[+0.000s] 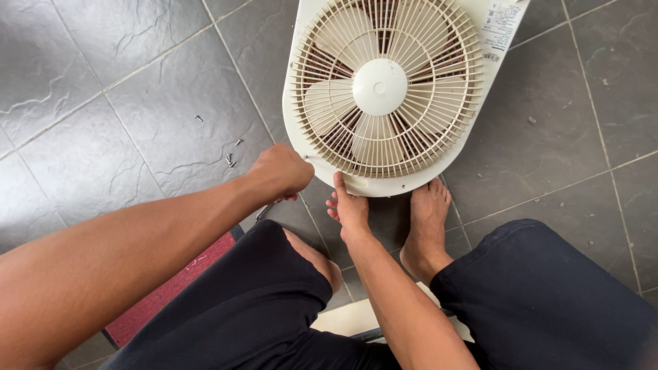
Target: The person assembles a white desk fan by inserting and tightening screws into the front grille using a screwdriver. The person reorients the fan to access different screw holes and secures the grille to the base.
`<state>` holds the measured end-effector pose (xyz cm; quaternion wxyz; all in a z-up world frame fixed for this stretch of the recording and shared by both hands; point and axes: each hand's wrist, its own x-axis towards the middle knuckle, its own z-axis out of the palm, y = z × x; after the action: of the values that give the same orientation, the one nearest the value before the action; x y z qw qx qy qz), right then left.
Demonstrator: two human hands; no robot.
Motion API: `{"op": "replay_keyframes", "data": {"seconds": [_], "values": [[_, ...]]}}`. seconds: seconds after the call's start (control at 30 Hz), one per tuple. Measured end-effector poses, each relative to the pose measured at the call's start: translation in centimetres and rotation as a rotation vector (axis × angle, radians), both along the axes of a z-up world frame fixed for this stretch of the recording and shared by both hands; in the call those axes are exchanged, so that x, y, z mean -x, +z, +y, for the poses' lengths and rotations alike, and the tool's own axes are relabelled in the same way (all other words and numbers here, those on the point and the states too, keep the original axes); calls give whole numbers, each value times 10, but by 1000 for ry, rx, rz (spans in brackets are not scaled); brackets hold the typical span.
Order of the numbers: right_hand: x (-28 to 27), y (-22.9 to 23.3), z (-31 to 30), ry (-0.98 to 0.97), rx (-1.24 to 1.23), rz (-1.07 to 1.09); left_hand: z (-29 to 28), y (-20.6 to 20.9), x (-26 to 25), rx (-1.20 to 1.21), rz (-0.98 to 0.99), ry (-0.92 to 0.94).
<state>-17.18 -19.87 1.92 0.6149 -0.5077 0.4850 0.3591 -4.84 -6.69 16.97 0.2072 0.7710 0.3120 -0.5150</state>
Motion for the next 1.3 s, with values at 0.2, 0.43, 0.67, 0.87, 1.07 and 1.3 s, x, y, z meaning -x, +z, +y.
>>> {"op": "replay_keyframes", "data": {"seconds": [0.2, 0.43, 0.67, 0.87, 1.07, 1.3], "values": [[-2, 2, -1, 11, -7, -8, 23, -22, -18, 133, 94, 401], [-4, 10, -6, 45, 10, -48, 42, -20, -4, 128, 87, 636], [-3, 8, -5, 23, 2, -58, 38, -14, 15, 138, 39, 574], [-1, 4, -4, 24, 2, -40, 22, -9, 16, 11, -28, 325], [-1, 3, -4, 36, 0, -51, 15, 9, 8, -90, -114, -285], [-3, 3, -5, 44, 2, -38, -7, 21, 25, -30, -43, -1022]]}}
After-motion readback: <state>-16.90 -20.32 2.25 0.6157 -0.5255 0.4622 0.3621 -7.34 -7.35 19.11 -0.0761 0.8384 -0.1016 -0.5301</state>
